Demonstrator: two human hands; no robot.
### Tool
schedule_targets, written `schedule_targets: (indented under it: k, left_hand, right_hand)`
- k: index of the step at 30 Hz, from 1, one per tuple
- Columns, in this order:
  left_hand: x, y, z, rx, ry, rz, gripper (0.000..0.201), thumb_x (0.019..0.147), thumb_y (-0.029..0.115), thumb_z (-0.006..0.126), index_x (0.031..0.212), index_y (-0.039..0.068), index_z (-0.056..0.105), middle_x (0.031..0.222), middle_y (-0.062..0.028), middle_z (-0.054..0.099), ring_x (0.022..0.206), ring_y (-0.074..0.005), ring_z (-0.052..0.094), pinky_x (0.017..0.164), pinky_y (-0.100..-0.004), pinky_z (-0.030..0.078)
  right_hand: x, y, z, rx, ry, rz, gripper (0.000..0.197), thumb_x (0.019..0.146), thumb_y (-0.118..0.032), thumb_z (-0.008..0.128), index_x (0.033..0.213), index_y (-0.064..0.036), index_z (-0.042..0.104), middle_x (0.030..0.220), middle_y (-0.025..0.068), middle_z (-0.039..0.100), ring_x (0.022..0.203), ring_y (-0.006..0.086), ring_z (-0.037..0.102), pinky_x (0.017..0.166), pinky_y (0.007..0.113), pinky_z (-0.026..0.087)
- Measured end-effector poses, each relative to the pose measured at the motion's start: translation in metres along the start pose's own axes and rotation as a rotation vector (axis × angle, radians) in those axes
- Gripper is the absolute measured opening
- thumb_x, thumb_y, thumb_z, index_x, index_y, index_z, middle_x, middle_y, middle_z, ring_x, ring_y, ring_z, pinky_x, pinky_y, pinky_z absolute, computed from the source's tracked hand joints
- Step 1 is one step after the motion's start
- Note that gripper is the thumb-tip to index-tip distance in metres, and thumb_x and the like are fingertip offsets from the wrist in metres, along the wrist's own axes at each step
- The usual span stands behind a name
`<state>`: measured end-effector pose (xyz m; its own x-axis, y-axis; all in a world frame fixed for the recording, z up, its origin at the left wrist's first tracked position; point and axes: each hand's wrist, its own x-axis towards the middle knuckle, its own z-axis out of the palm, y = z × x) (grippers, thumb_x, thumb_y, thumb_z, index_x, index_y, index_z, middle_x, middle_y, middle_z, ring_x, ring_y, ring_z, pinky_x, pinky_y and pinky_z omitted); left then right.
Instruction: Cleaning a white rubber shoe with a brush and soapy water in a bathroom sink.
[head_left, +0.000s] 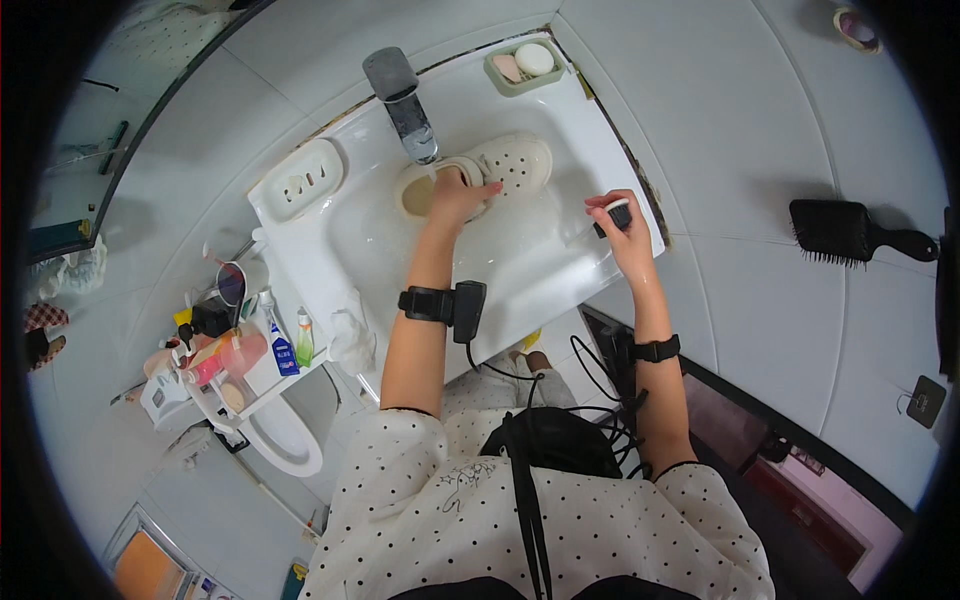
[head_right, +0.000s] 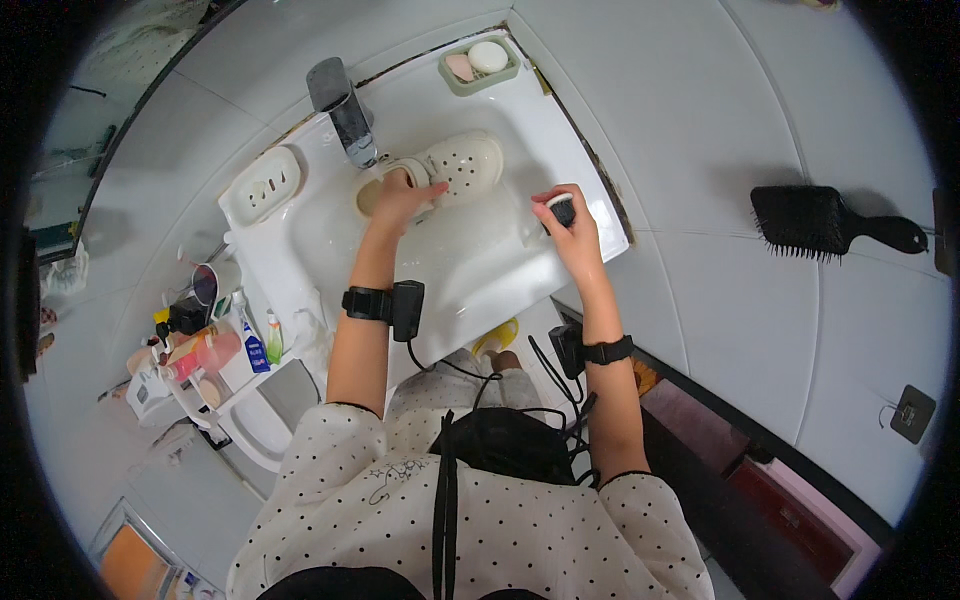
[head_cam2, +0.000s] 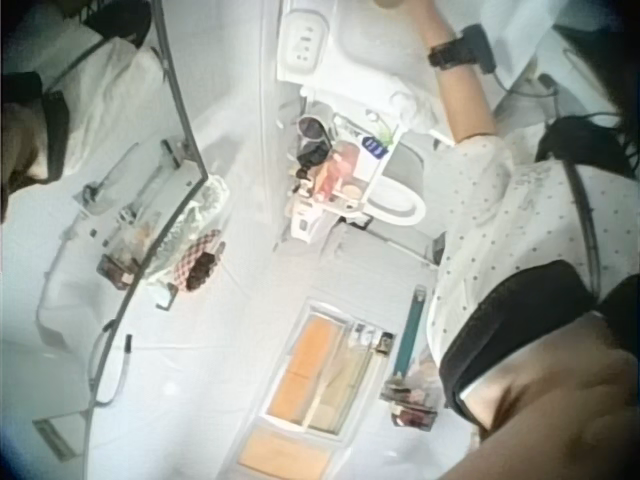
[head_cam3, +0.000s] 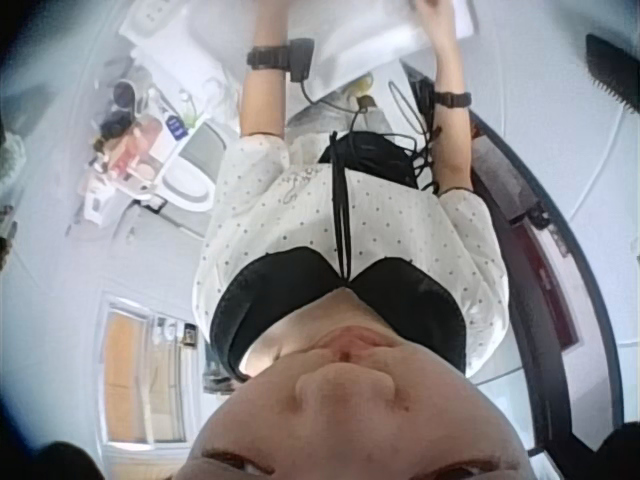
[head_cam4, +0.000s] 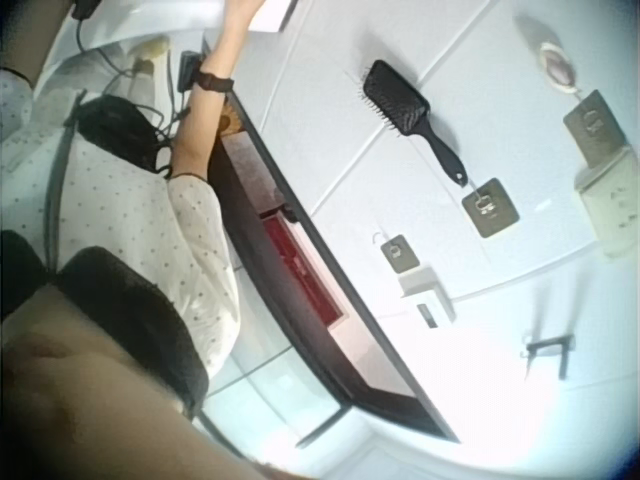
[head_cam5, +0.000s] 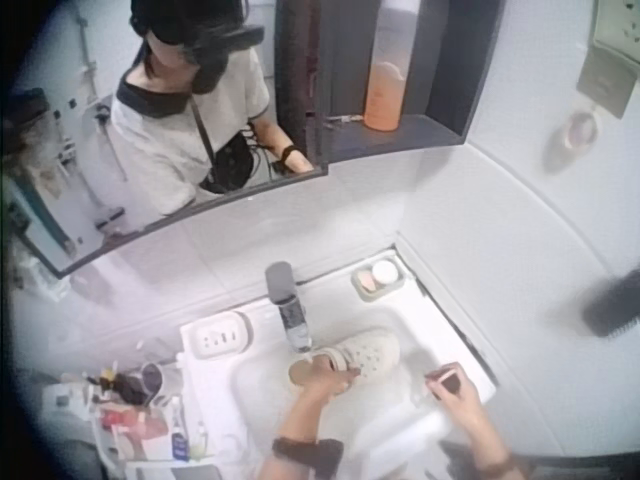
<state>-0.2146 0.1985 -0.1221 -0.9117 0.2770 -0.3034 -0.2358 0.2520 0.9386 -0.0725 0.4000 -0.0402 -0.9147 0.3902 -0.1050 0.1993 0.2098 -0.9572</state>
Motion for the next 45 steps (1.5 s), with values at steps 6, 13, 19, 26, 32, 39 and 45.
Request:
schedule_targets:
  k: [6,13,19,26,32,39,45]
  left_hand:
    - [-0.008,0.024,-0.005,0.339,0.114,-0.063,0.044,0.057,0.028,0.081,0.062,-0.001,0.048,0.056,-0.0129,0.051,0.051,-0.0252,0.052,0.053,-0.0351,0.042]
    - [-0.018,0.021,-0.007,0.429,0.227,0.22,0.045,0.069,0.035,0.071,0.062,-0.002,0.048,0.06,-0.0172,0.051,0.054,-0.0281,0.049,0.054,-0.0402,0.038]
    - [-0.023,0.007,0.003,0.653,0.219,0.121,0.033,0.081,0.033,0.059,0.08,0.0,0.052,0.07,-0.019,0.058,0.072,-0.0343,0.058,0.069,-0.0449,0.041]
    - [-0.027,0.011,0.002,1.072,0.217,0.04,0.033,0.081,0.03,0.058,0.102,0.004,0.056,0.078,-0.0101,0.065,0.079,-0.0271,0.061,0.093,-0.0511,0.032]
    - [-0.044,0.003,-0.015,0.723,0.306,0.23,0.032,0.082,0.03,0.057,0.095,0.001,0.058,0.082,-0.0165,0.062,0.092,-0.034,0.052,0.098,-0.0468,0.028]
    - [-0.073,-0.003,-0.031,0.127,0.29,0.016,0.031,0.082,0.029,0.058,0.093,0.0,0.057,0.083,-0.0153,0.06,0.09,-0.0299,0.051,0.085,-0.0367,0.038]
    - [-0.11,0.005,-0.045,-0.506,0.296,-0.191,0.029,0.086,0.024,0.055,0.103,0.0,0.056,0.099,-0.0079,0.06,0.091,-0.0135,0.053,0.08,-0.0287,0.04]
  right_hand:
    - [0.002,0.0,-0.003,0.013,0.012,0.043,0.023,0.083,-0.017,0.062,0.097,-0.0042,0.049,0.093,0.006,0.063,0.078,0.0078,0.053,0.071,0.021,0.043]
    - [0.01,-0.007,0.002,-0.014,-0.01,0.032,0.025,0.083,-0.018,0.062,0.098,-0.0041,0.048,0.093,0.0058,0.063,0.076,0.0076,0.051,0.069,0.021,0.042]
    - [0.017,-0.023,0.007,-0.057,-0.055,-0.005,0.024,0.082,-0.018,0.063,0.096,-0.0045,0.05,0.087,0.0015,0.061,0.063,0.0039,0.043,0.059,0.018,0.037]
    - [0.019,-0.032,0.006,-0.112,-0.09,-0.009,0.023,0.081,-0.018,0.064,0.096,-0.0051,0.051,0.081,-0.0011,0.06,0.058,0.0028,0.039,0.053,0.018,0.034]
    - [0.021,-0.046,-0.001,-0.056,-0.03,-0.151,0.025,0.081,-0.018,0.064,0.097,-0.0045,0.051,0.079,0.0009,0.06,0.065,0.0062,0.05,0.064,0.019,0.041]
    - [0.052,-0.076,-0.004,-0.211,-0.119,-0.03,0.044,0.076,-0.024,0.069,0.107,-0.004,0.046,0.078,0.0063,0.06,0.072,0.0136,0.056,0.07,0.025,0.045]
    - [0.087,-0.059,0.002,-0.403,-0.273,-0.049,0.04,0.07,-0.026,0.07,0.097,-0.0007,0.055,0.079,0.0061,0.06,0.07,0.0142,0.055,0.069,0.028,0.046]
